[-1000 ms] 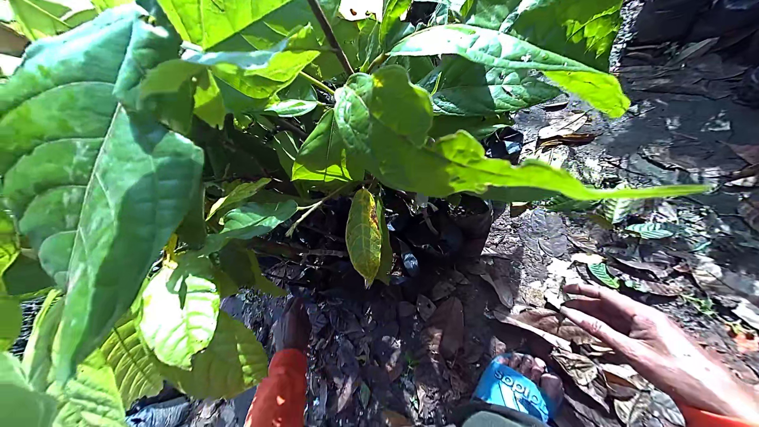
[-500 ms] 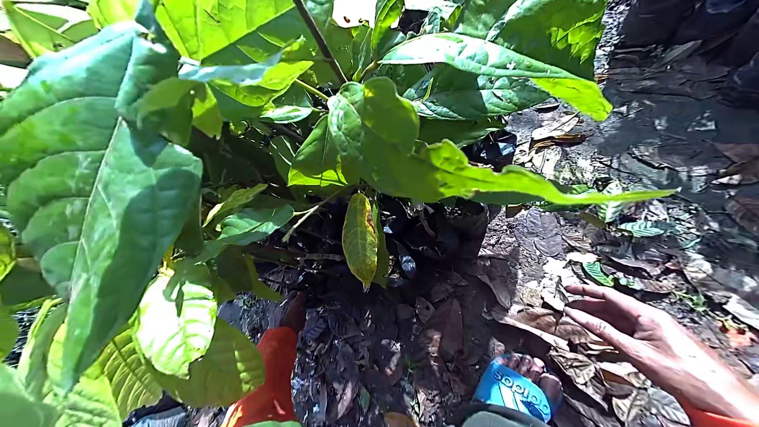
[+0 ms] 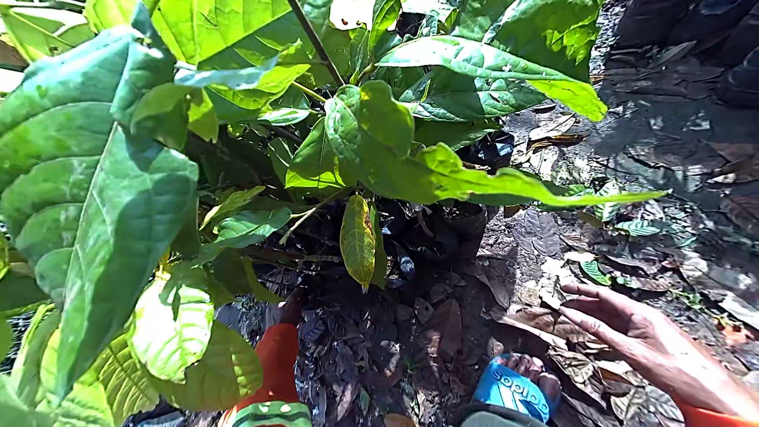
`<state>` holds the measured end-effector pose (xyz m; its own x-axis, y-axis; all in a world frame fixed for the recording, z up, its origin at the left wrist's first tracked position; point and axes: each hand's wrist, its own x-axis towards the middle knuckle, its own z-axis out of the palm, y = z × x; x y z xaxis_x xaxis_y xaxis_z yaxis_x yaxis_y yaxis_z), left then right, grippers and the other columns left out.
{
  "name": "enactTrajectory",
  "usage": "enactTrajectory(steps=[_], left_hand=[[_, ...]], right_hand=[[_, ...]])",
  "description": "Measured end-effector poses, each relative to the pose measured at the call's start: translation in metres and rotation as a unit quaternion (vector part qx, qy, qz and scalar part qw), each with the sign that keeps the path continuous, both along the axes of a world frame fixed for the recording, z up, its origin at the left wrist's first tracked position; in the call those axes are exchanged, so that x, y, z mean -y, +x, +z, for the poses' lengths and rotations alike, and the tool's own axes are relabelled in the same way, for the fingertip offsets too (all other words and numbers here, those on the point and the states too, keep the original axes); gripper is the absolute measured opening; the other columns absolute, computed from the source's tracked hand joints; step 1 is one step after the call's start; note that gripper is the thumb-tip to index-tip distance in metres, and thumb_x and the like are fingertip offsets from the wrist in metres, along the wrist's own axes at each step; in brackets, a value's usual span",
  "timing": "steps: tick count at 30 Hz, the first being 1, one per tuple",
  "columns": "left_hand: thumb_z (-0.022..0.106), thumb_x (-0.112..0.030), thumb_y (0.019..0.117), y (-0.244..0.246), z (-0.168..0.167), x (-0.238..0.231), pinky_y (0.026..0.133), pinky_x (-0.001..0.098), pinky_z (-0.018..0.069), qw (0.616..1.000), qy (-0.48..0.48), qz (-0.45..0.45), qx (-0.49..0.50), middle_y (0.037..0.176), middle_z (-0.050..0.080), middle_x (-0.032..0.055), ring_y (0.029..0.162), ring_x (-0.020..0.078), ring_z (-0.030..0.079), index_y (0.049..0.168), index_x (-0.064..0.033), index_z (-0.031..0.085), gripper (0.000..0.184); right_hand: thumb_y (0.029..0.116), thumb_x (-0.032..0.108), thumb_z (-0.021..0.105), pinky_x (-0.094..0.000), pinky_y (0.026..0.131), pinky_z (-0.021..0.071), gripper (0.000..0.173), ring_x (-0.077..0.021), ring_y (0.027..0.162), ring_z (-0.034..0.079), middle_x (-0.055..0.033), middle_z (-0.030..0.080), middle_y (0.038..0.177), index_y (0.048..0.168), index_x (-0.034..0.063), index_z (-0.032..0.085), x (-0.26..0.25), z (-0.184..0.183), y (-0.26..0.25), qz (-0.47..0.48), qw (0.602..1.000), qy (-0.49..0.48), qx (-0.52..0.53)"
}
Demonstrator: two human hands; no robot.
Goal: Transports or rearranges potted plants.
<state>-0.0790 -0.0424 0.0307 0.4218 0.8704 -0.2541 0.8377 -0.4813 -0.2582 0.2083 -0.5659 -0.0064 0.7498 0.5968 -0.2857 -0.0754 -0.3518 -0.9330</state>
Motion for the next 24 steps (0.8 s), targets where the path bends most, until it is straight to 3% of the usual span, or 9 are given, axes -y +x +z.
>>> enactTrajectory(steps=[2, 6, 8, 10, 14, 18, 21, 22, 24], left_hand=[[0.05, -0.019, 0.106, 0.023, 0.039, 0.028, 0.112, 0.0596, 0.0389, 0.996, -0.085, 0.02, -0.029, 0.136, 0.064, 0.0213, 0.13, 0.0407, 0.058, 0.14, -0.0134, 0.063, 0.037], [0.049, -0.014, 0.1064, 0.047, 0.07, 0.058, 0.116, 0.0549, 0.0352, 0.989, -0.136, 0.025, -0.055, 0.141, 0.06, 0.0233, 0.136, 0.0405, 0.053, 0.146, -0.0089, 0.057, 0.04], [0.048, -0.014, 0.1076, 0.051, 0.071, 0.059, 0.117, 0.0563, 0.0335, 0.987, -0.137, 0.018, -0.076, 0.142, 0.059, 0.025, 0.137, 0.0424, 0.052, 0.143, -0.0048, 0.058, 0.038], [0.05, -0.017, 0.1052, 0.039, 0.055, 0.047, 0.112, 0.0601, 0.0385, 0.993, -0.099, -0.014, -0.059, 0.132, 0.065, 0.0257, 0.129, 0.0437, 0.058, 0.132, -0.0041, 0.066, 0.034], [0.045, -0.017, 0.1091, 0.036, 0.075, 0.059, 0.112, 0.061, 0.0386, 0.988, -0.116, -0.007, -0.103, 0.135, 0.064, 0.024, 0.13, 0.0444, 0.058, 0.136, -0.0077, 0.065, 0.035], [0.045, -0.014, 0.1082, 0.014, 0.088, 0.069, 0.115, 0.0585, 0.0367, 0.989, -0.127, -0.02, -0.074, 0.134, 0.064, 0.0273, 0.131, 0.046, 0.057, 0.137, -0.0027, 0.063, 0.036], [0.045, -0.02, 0.1094, 0.006, 0.081, 0.054, 0.11, 0.0609, 0.0401, 0.991, -0.121, -0.015, -0.06, 0.131, 0.067, 0.0236, 0.126, 0.0444, 0.061, 0.142, -0.009, 0.061, 0.038], [0.045, -0.024, 0.1096, -0.002, 0.067, 0.042, 0.103, 0.064, 0.0458, 0.994, -0.091, -0.033, -0.044, 0.124, 0.07, 0.0218, 0.118, 0.0441, 0.066, 0.139, -0.0117, 0.064, 0.037], [0.046, -0.028, 0.1095, 0.0, 0.049, 0.028, 0.095, 0.0684, 0.0483, 0.997, -0.06, -0.029, -0.038, 0.12, 0.072, 0.0216, 0.112, 0.0457, 0.068, 0.137, -0.0173, 0.065, 0.036]], right_hand=[[0.0922, 0.039, 0.068, -0.029, 0.081, 0.0613, 0.053, -0.0106, 0.09, 0.074, -0.0053, 0.075, 0.107, 0.134, 0.0064, 0.061, -0.001, 0.001, 0.0, 0.0, 1.0, -0.002, -0.005], [0.092, 0.04, 0.068, -0.0301, 0.082, 0.0612, 0.054, -0.0115, 0.091, 0.074, -0.0062, 0.075, 0.107, 0.133, 0.0064, 0.062, -0.003, 0.001, 0.0, 0.001, 1.0, -0.005, -0.003], [0.092, 0.04, 0.068, -0.0293, 0.081, 0.061, 0.053, -0.0108, 0.09, 0.074, -0.0063, 0.075, 0.106, 0.132, 0.0067, 0.062, -0.004, -0.001, 0.0, 0.0, 1.0, -0.003, 0.006], [0.0924, 0.039, 0.068, -0.0296, 0.082, 0.0612, 0.052, -0.0108, 0.09, 0.074, -0.0066, 0.075, 0.107, 0.133, 0.006, 0.062, -0.004, -0.001, 0.0, -0.001, 1.0, -0.004, 0.003], [0.0919, 0.039, 0.068, -0.0285, 0.08, 0.061, 0.053, -0.0103, 0.088, 0.073, -0.0058, 0.075, 0.105, 0.133, 0.0063, 0.062, 0.002, -0.001, 0.0, -0.009, 1.0, -0.004, -0.003], [0.0924, 0.037, 0.068, -0.0309, 0.08, 0.0606, 0.052, -0.0119, 0.087, 0.073, -0.0076, 0.075, 0.105, 0.133, 0.0055, 0.062, 0.005, -0.004, 0.001, -0.008, 1.0, -0.01, -0.001], [0.091, 0.04, 0.068, -0.0306, 0.081, 0.061, 0.054, -0.0118, 0.088, 0.074, -0.0061, 0.076, 0.105, 0.133, 0.0066, 0.062, 0.0, -0.004, 0.001, -0.003, 1.0, -0.009, 0.007], [0.0911, 0.04, 0.068, -0.0306, 0.081, 0.0609, 0.054, -0.0117, 0.089, 0.074, -0.0057, 0.076, 0.106, 0.133, 0.0072, 0.062, -0.002, -0.002, 0.0, 0.0, 1.0, -0.011, 0.007], [0.0915, 0.041, 0.068, -0.0305, 0.082, 0.061, 0.053, -0.0112, 0.089, 0.074, -0.0053, 0.075, 0.106, 0.132, 0.0071, 0.062, -0.004, -0.001, 0.0, 0.005, 1.0, -0.009, 0.009]])
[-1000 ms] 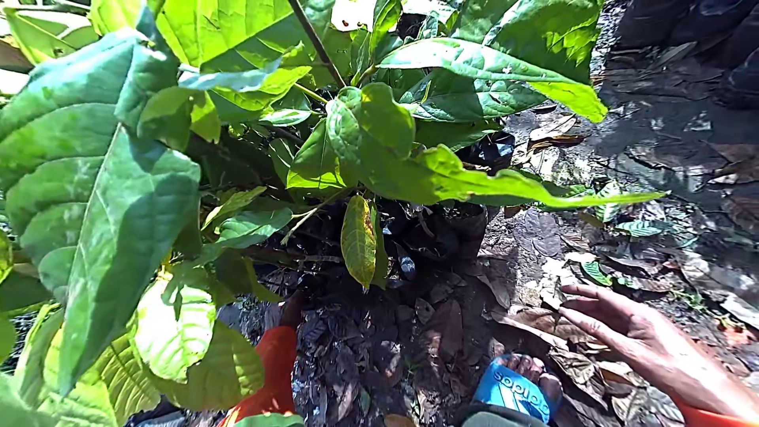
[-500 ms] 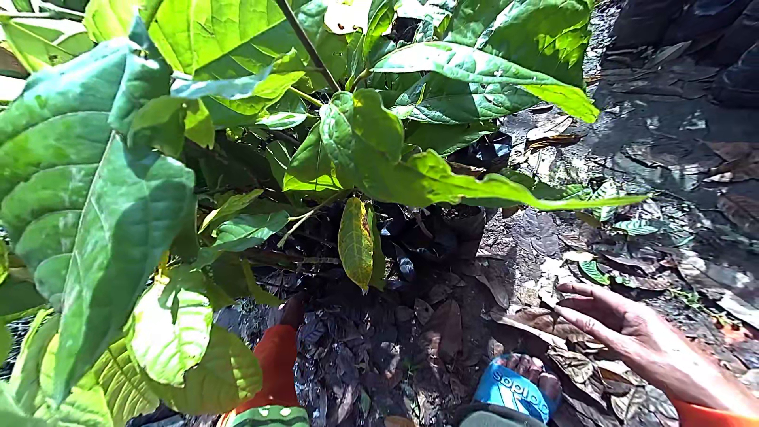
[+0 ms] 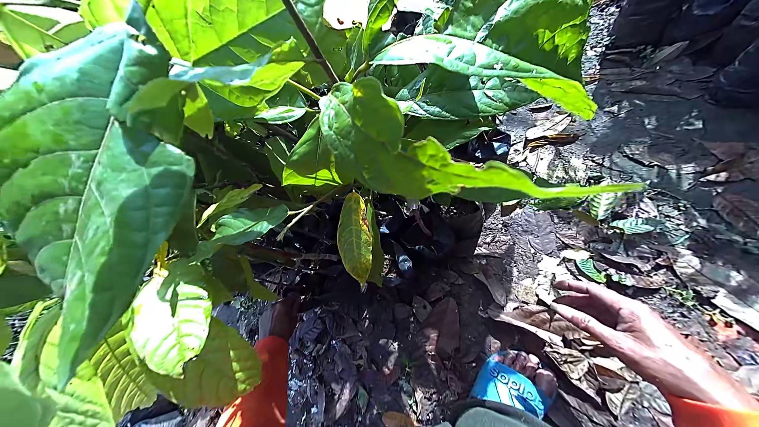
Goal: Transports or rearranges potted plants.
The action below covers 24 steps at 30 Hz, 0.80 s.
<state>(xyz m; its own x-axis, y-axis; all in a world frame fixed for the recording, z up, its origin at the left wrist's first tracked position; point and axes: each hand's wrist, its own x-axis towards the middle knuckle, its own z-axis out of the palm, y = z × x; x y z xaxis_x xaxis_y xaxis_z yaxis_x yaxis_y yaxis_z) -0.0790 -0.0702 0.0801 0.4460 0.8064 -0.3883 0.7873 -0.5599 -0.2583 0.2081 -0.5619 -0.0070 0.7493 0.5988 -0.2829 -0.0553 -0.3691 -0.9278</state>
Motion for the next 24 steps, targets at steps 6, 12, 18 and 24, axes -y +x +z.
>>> enactTrajectory(steps=[6, 12, 18, 24], left_hand=[[0.056, -0.022, 0.1037, 0.055, 0.014, 0.027, 0.113, 0.0597, 0.0358, 0.997, -0.052, 0.022, -0.044, 0.138, 0.062, 0.024, 0.132, 0.0424, 0.055, 0.136, -0.0077, 0.065, 0.036], [0.05, -0.016, 0.1068, 0.068, 0.023, 0.036, 0.118, 0.0533, 0.033, 0.995, -0.086, 0.023, -0.047, 0.141, 0.059, 0.0266, 0.138, 0.0417, 0.051, 0.134, 0.0015, 0.064, 0.035], [0.056, -0.022, 0.1045, 0.016, -0.024, -0.006, 0.102, 0.0641, 0.0471, 0.998, -0.025, 0.008, 0.054, 0.126, 0.07, 0.0163, 0.12, 0.0384, 0.065, 0.124, -0.0097, 0.072, 0.028], [0.065, -0.011, 0.0968, 0.017, -0.008, 0.078, 0.091, 0.0609, 0.054, 0.962, -0.067, -0.075, 0.254, 0.107, 0.074, 0.0203, 0.096, 0.038, 0.072, 0.11, 0.0007, 0.075, 0.02]], right_hand=[[0.0923, 0.04, 0.068, -0.0313, 0.081, 0.0614, 0.054, -0.0124, 0.089, 0.074, -0.0065, 0.075, 0.107, 0.134, 0.0072, 0.062, 0.008, -0.002, -0.001, -0.013, 1.0, 0.005, -0.003], [0.0916, 0.042, 0.067, -0.0311, 0.08, 0.0609, 0.054, -0.0119, 0.087, 0.074, -0.006, 0.076, 0.104, 0.133, 0.0075, 0.063, 0.01, -0.003, -0.001, -0.015, 1.0, -0.006, 0.0], [0.0919, 0.04, 0.068, -0.032, 0.082, 0.0614, 0.052, -0.012, 0.089, 0.074, -0.0042, 0.076, 0.105, 0.132, 0.0082, 0.063, 0.003, -0.002, -0.001, -0.007, 1.0, -0.007, -0.006], [0.0914, 0.043, 0.067, -0.0318, 0.082, 0.0619, 0.053, -0.0117, 0.088, 0.074, -0.0034, 0.076, 0.104, 0.133, 0.0093, 0.063, 0.007, -0.008, -0.001, -0.016, 1.0, -0.004, 0.002]])
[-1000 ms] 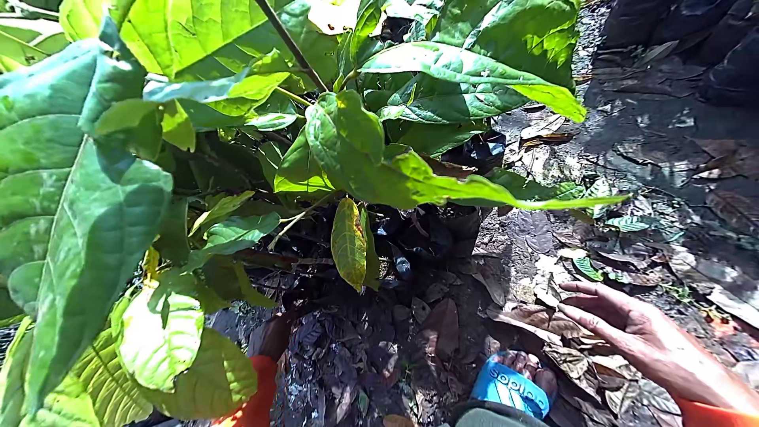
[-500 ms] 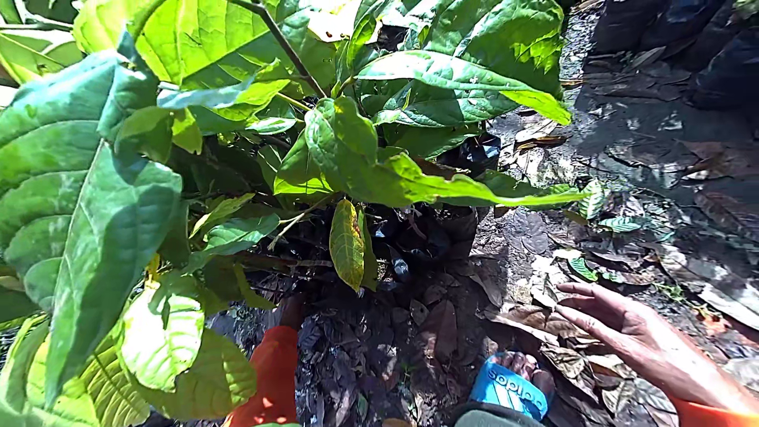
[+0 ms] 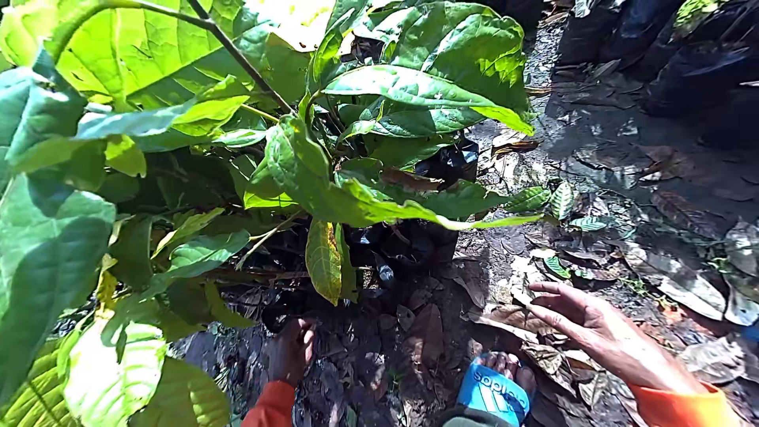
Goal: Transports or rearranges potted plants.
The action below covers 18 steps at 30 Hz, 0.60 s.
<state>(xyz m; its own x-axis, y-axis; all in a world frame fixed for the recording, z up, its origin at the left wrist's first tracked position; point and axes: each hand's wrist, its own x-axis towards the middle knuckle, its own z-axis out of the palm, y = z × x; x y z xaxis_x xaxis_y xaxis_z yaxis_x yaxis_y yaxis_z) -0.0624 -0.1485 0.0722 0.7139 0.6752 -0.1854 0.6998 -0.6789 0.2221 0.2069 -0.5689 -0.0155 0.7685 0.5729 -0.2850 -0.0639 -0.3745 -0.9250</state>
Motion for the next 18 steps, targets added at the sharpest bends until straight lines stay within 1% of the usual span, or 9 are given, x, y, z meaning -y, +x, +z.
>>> enactTrajectory(steps=[2, 4, 6, 7, 8, 10, 12, 14, 18], left_hand=[[0.066, -0.018, 0.0966, 0.012, -0.005, 0.037, 0.083, 0.0542, 0.0576, 0.992, -0.08, -0.094, -0.017, 0.094, 0.074, 0.017, 0.085, 0.0319, 0.072, 0.102, 0.0007, 0.076, 0.022], [0.065, -0.024, 0.0991, 0.036, -0.013, 0.068, 0.085, 0.0537, 0.0575, 0.969, -0.152, -0.182, -0.068, 0.093, 0.074, 0.0173, 0.087, 0.0322, 0.073, 0.099, 0.001, 0.076, 0.027], [0.057, -0.017, 0.1024, 0.064, -0.022, 0.089, 0.096, 0.052, 0.0542, 0.946, -0.191, -0.241, -0.105, 0.113, 0.07, 0.0195, 0.106, 0.0337, 0.069, 0.119, -0.0022, 0.072, 0.027], [0.053, -0.009, 0.102, 0.08, -0.022, 0.095, 0.103, 0.0494, 0.0523, 0.94, -0.185, -0.263, -0.118, 0.129, 0.065, 0.0195, 0.118, 0.0333, 0.065, 0.137, -0.0072, 0.064, 0.036], [0.051, -0.004, 0.1, 0.096, -0.02, 0.1, 0.106, 0.0477, 0.0511, 0.941, -0.164, -0.273, -0.113, 0.136, 0.061, 0.0202, 0.124, 0.0337, 0.062, 0.144, -0.0087, 0.059, 0.045], [0.056, -0.007, 0.0996, 0.131, -0.008, 0.105, 0.106, 0.0446, 0.0508, 0.955, -0.133, -0.253, -0.079, 0.132, 0.064, 0.0199, 0.121, 0.0321, 0.064, 0.129, -0.0029, 0.068, 0.032], [0.063, -0.023, 0.1003, 0.163, 0.004, 0.101, 0.1, 0.0446, 0.0535, 0.966, -0.111, -0.225, -0.068, 0.116, 0.07, 0.0178, 0.109, 0.0297, 0.068, 0.11, 0.001, 0.073, 0.027], [0.058, -0.018, 0.1024, 0.187, 0.011, 0.095, 0.1, 0.0487, 0.0525, 0.973, -0.078, -0.205, -0.071, 0.117, 0.068, 0.0208, 0.11, 0.0335, 0.067, 0.118, 0.003, 0.069, 0.029], [0.051, -0.001, 0.1001, 0.223, -0.009, 0.074, 0.109, 0.0477, 0.0478, 0.987, -0.003, -0.132, 0.094, 0.131, 0.064, 0.0264, 0.123, 0.037, 0.063, 0.129, 0.0081, 0.063, 0.033]], right_hand=[[0.092, 0.042, 0.067, -0.0341, 0.082, 0.0614, 0.053, -0.013, 0.089, 0.074, -0.0043, 0.076, 0.104, 0.132, 0.0086, 0.063, -0.002, 0.0, 0.001, 0.005, 1.0, -0.007, -0.004], [0.0921, 0.041, 0.068, -0.0363, 0.082, 0.0613, 0.052, -0.0145, 0.088, 0.074, -0.0047, 0.076, 0.104, 0.132, 0.0088, 0.064, -0.005, 0.002, 0.0, 0.008, 1.0, -0.016, -0.004], [0.0924, 0.042, 0.067, -0.0372, 0.083, 0.061, 0.051, -0.0149, 0.089, 0.074, -0.005, 0.076, 0.105, 0.132, 0.0096, 0.064, -0.006, 0.006, 0.0, 0.012, 1.0, -0.025, -0.001], [0.0923, 0.043, 0.067, -0.0378, 0.083, 0.0608, 0.052, -0.0152, 0.089, 0.074, -0.005, 0.076, 0.105, 0.132, 0.0099, 0.064, -0.006, 0.008, 0.0, 0.011, 1.0, -0.025, 0.002], [0.0922, 0.044, 0.067, -0.037, 0.083, 0.0611, 0.052, -0.0146, 0.089, 0.074, -0.0043, 0.076, 0.105, 0.132, 0.0102, 0.064, -0.005, 0.009, 0.0, 0.008, 1.0, -0.024, 0.004], [0.0929, 0.042, 0.068, -0.0364, 0.083, 0.0613, 0.051, -0.0144, 0.089, 0.074, -0.0042, 0.076, 0.105, 0.133, 0.0099, 0.064, -0.001, 0.011, 0.0, 0.001, 1.0, -0.018, -0.003], [0.0929, 0.041, 0.068, -0.0363, 0.08, 0.0616, 0.051, -0.0144, 0.087, 0.074, -0.0043, 0.076, 0.104, 0.133, 0.0096, 0.063, 0.005, 0.009, 0.0, -0.009, 1.0, -0.013, -0.012], [0.0915, 0.042, 0.068, -0.0362, 0.079, 0.062, 0.052, -0.014, 0.086, 0.074, -0.0034, 0.076, 0.103, 0.132, 0.0105, 0.064, 0.01, 0.006, -0.001, -0.021, 1.0, -0.016, -0.014], [0.0925, 0.042, 0.068, -0.0359, 0.08, 0.0619, 0.051, -0.0141, 0.087, 0.074, -0.0037, 0.076, 0.103, 0.132, 0.0106, 0.064, 0.016, 0.004, -0.001, -0.029, 0.999, -0.023, -0.012]])
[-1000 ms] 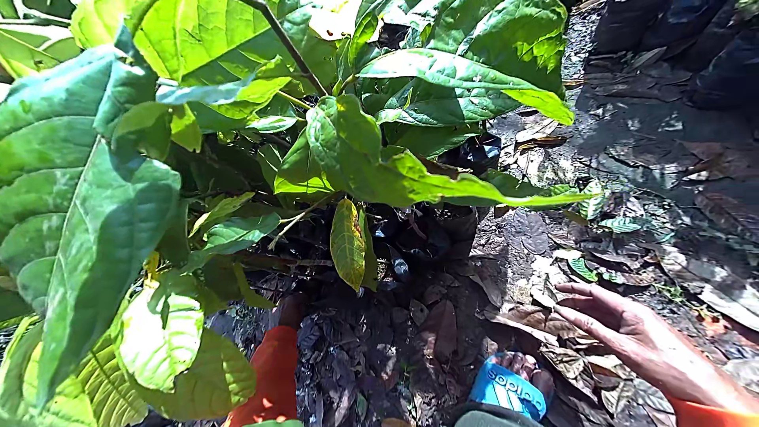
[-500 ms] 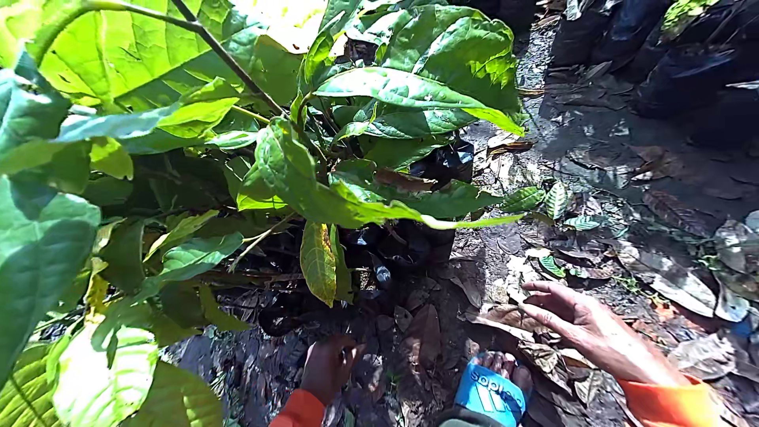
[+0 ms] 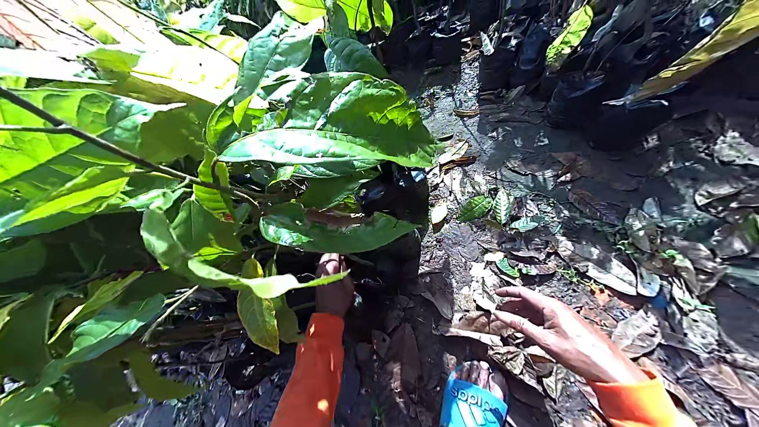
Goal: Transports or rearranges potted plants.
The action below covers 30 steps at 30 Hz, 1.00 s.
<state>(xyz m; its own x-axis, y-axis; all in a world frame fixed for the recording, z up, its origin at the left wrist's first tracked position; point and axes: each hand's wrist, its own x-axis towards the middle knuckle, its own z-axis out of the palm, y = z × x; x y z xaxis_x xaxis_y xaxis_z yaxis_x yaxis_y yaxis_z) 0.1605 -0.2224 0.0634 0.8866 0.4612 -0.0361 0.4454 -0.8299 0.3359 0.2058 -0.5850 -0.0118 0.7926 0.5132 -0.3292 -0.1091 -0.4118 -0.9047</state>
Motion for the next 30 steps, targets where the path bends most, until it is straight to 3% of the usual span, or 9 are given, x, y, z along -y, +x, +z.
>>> enactTrajectory(steps=[4, 6, 11, 14, 16, 17, 20, 25, 30], left_hand=[[0.046, -0.003, 0.1022, 0.034, -0.007, -0.021, 0.113, 0.0458, 0.0428, 0.987, -0.088, -0.018, -0.134, 0.145, 0.055, 0.024, 0.13, 0.0339, 0.058, 0.149, 0.0022, 0.046, 0.047], [0.045, -0.005, 0.1035, 0.045, -0.012, -0.026, 0.102, 0.0439, 0.0511, 0.979, -0.112, -0.038, -0.164, 0.139, 0.06, 0.0197, 0.115, 0.0288, 0.066, 0.146, -0.0039, 0.052, 0.043], [0.045, -0.014, 0.108, 0.043, -0.004, -0.02, 0.11, 0.0469, 0.0438, 0.982, -0.127, 0.05, -0.133, 0.134, 0.062, 0.0244, 0.124, 0.0327, 0.061, 0.138, 0.0015, 0.059, 0.036], [0.053, -0.009, 0.1009, 0.001, -0.004, -0.009, 0.08, 0.0383, 0.0576, 0.989, -0.112, 0.065, 0.069, 0.103, 0.073, 0.0158, 0.082, 0.0197, 0.07, 0.117, 0.0018, 0.072, 0.026], [0.054, -0.006, 0.0932, -0.041, 0.002, 0.005, 0.067, 0.0322, 0.0565, 0.98, -0.17, 0.009, 0.103, 0.092, 0.074, 0.0097, 0.07, 0.0116, 0.066, 0.102, 0.0015, 0.074, 0.023], [0.053, -0.007, 0.0895, -0.06, 0.007, 0.012, 0.067, 0.0292, 0.0563, 0.972, -0.226, -0.034, 0.055, 0.094, 0.074, 0.0064, 0.071, 0.0086, 0.066, 0.101, -0.0005, 0.073, 0.025], [0.058, -0.016, 0.0974, -0.077, 0.015, 0.014, 0.087, 0.04, 0.0585, 0.934, -0.259, -0.149, -0.195, 0.121, 0.072, 0.0092, 0.093, 0.0184, 0.071, 0.129, -0.007, 0.069, 0.034], [0.055, -0.001, 0.0972, -0.03, -0.003, -0.001, 0.093, 0.0475, 0.0565, 0.997, -0.012, -0.067, 0.027, 0.114, 0.072, 0.0221, 0.1, 0.0332, 0.072, 0.118, 0.0048, 0.071, 0.027], [0.05, -0.01, 0.1039, 0.039, -0.007, -0.014, 0.12, 0.0447, 0.0336, 0.989, 0.0, 0.025, -0.148, 0.143, 0.056, 0.0247, 0.14, 0.0352, 0.049, 0.136, 0.0045, 0.06, 0.036]], right_hand=[[0.0919, 0.04, 0.068, -0.036, 0.081, 0.0615, 0.051, -0.0144, 0.087, 0.074, -0.0048, 0.076, 0.102, 0.131, 0.0087, 0.065, -0.003, 0.002, 0.001, 0.002, 1.0, 0.003, 0.009], [0.0928, 0.041, 0.068, -0.0373, 0.081, 0.0616, 0.05, -0.0152, 0.088, 0.074, -0.0051, 0.076, 0.104, 0.132, 0.0092, 0.064, -0.004, 0.003, 0.001, 0.006, 1.0, 0.004, 0.004], [0.0925, 0.041, 0.069, -0.0358, 0.081, 0.0615, 0.051, -0.0149, 0.087, 0.074, -0.0053, 0.076, 0.103, 0.132, 0.0087, 0.064, -0.006, 0.002, 0.001, -0.001, 1.0, 0.007, -0.003], [0.0928, 0.041, 0.068, -0.0361, 0.081, 0.0618, 0.05, -0.0149, 0.087, 0.074, -0.005, 0.076, 0.104, 0.132, 0.0098, 0.064, -0.004, -0.002, 0.001, 0.0, 1.0, 0.005, -0.006], [0.0928, 0.041, 0.068, -0.0372, 0.081, 0.0618, 0.05, -0.0156, 0.088, 0.074, -0.0052, 0.076, 0.104, 0.132, 0.0099, 0.064, -0.003, -0.005, 0.001, 0.001, 1.0, 0.002, -0.009], [0.0926, 0.041, 0.068, -0.0385, 0.082, 0.0616, 0.05, -0.0163, 0.088, 0.074, -0.0054, 0.076, 0.104, 0.132, 0.0097, 0.064, -0.004, -0.006, 0.001, 0.003, 1.0, -0.002, -0.011], [0.0936, 0.038, 0.069, -0.0415, 0.085, 0.061, 0.05, -0.0184, 0.09, 0.074, -0.0067, 0.076, 0.104, 0.133, 0.0085, 0.064, -0.009, -0.009, 0.003, 0.017, 1.0, -0.006, -0.018], [0.0947, 0.035, 0.068, -0.0415, 0.086, 0.06, 0.047, -0.0185, 0.091, 0.074, -0.0064, 0.076, 0.106, 0.133, 0.009, 0.063, -0.018, -0.003, 0.003, 0.037, 0.999, -0.006, -0.017], [0.0931, 0.039, 0.068, -0.0399, 0.085, 0.0607, 0.05, -0.0179, 0.09, 0.074, -0.007, 0.076, 0.105, 0.133, 0.0083, 0.064, -0.014, -0.002, -0.001, 0.018, 1.0, 0.007, -0.007]])
